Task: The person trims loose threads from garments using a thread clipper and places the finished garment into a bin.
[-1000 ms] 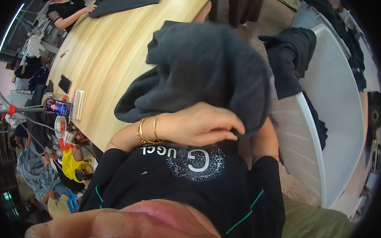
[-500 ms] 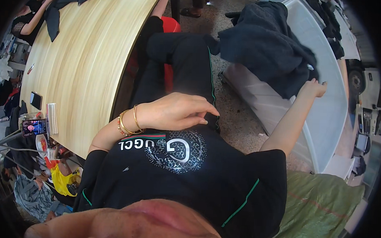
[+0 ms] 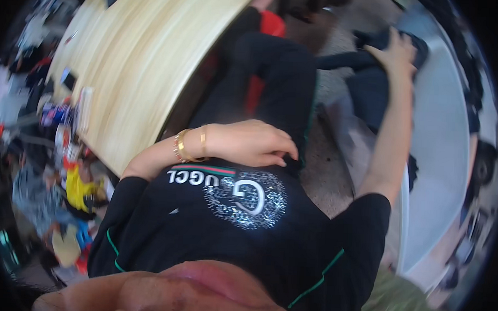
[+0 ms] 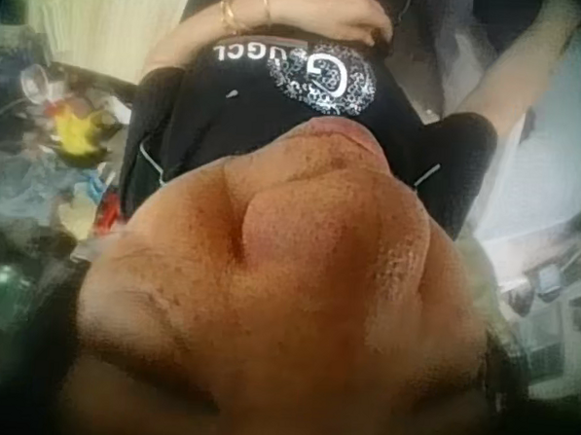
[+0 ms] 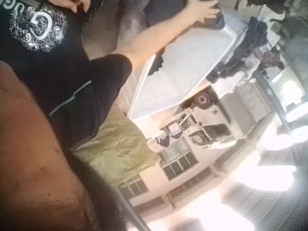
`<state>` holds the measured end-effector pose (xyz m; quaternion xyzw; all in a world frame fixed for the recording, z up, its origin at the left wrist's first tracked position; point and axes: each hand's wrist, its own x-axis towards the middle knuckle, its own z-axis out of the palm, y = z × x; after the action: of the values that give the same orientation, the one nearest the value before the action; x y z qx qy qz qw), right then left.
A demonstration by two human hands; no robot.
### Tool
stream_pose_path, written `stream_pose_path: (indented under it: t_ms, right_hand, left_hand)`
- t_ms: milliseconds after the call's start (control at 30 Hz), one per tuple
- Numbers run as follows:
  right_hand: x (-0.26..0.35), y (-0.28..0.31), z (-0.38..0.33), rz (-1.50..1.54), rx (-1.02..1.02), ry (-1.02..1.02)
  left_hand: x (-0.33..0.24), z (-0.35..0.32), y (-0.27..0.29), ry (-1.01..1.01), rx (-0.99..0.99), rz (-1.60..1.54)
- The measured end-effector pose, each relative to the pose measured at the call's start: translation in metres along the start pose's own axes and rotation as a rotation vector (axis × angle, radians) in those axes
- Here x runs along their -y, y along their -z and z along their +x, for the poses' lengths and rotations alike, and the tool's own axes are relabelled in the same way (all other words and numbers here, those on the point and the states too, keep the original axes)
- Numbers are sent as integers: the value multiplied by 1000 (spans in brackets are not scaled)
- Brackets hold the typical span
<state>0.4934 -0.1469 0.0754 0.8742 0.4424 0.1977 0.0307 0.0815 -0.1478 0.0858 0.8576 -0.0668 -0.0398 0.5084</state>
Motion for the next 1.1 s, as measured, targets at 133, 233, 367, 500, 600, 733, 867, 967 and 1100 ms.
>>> stream_pose_path:
  t_ms: [133,233,367,500,600,733,867,967,1100]
  right_hand:
    - [-30,-59,70,49,421,-26]
    - [-168,-126,108,-40,407,-22]
    - [-149,-138,128,13,292,156]
    - [-169,-129,111,114,236,133]
    - [-178,-128,81,172,202,64]
    - [-177,-128,47,232,170,3]
    - [-176,-128,12,289,136,-46]
    - [-205,-123,-28,339,103,-132]
    - [-219,-111,-80,323,53,-284]
  left_hand:
    - [13,-1,-11,44,22,12]
    - [23,19,-17,-73,38,57]
    - [25,15,-24,17,-41,79]
    - [35,12,-22,19,-42,61]
    - [38,9,-21,25,-42,59]
    - [47,14,-29,19,-17,84]
    - [50,19,-36,-11,15,80]
    - [51,17,-32,-39,-21,72]
    - [53,-5,-18,39,4,21]
